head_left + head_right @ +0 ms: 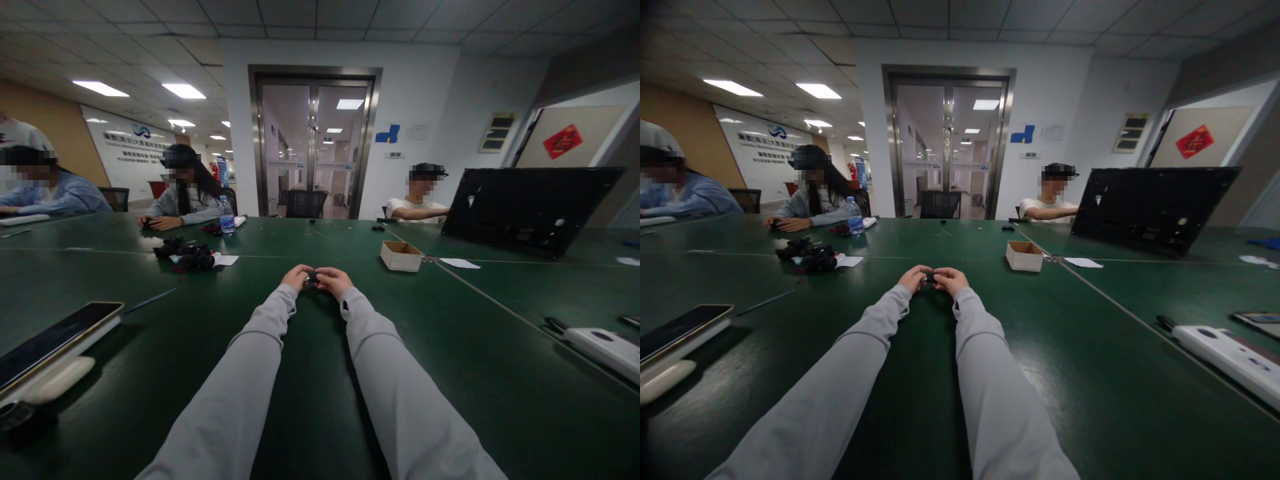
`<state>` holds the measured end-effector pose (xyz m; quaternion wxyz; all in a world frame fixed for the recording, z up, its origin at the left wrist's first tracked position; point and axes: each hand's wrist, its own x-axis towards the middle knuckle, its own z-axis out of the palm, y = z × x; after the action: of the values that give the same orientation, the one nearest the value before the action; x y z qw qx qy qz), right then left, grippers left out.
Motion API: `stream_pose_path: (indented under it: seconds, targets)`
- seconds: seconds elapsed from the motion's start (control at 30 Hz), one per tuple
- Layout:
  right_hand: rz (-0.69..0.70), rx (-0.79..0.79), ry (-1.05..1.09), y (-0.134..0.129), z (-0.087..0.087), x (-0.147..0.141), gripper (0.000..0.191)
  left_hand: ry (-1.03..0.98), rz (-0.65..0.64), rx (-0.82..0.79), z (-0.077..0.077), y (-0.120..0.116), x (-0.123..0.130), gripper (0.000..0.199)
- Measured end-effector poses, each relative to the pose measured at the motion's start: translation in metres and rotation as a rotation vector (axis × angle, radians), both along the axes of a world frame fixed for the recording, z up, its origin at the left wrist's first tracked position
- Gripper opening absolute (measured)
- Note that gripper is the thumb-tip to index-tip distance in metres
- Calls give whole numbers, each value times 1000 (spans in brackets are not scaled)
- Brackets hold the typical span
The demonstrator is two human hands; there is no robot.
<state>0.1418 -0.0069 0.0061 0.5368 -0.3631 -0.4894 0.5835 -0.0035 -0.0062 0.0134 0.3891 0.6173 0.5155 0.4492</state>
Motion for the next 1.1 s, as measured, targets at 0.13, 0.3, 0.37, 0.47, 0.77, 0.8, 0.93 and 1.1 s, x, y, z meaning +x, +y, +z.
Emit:
stream_pose_path:
  seconds: [0.13,0.3,0.37,0.47,0.77,0.8,0.93,1.1]
  targets:
    - [-5,-5,4,-2,2,-1,15,4,-1,-6,-2,1,0,27]
    - [-5,-7,4,-3,3,-1,15,-4,-9,4,-3,2,-1,28]
    - [-8,-9,-1,-2,2,-1,15,-8,-15,7,-4,3,-1,26]
    - [-12,-24,-14,-1,2,-1,15,2,-23,1,-3,3,-1,26]
    - [-6,-37,-10,-6,7,-1,16,-30,-27,9,-2,1,-1,26]
    - [-6,-34,-7,-6,7,0,16,-32,-30,4,-1,0,-1,26]
    - [-2,-28,-6,-6,5,0,16,-39,-36,-40,4,-4,0,32]
    - [-20,-33,-14,-6,6,-1,16,-32,-2,-22,3,-3,0,31]
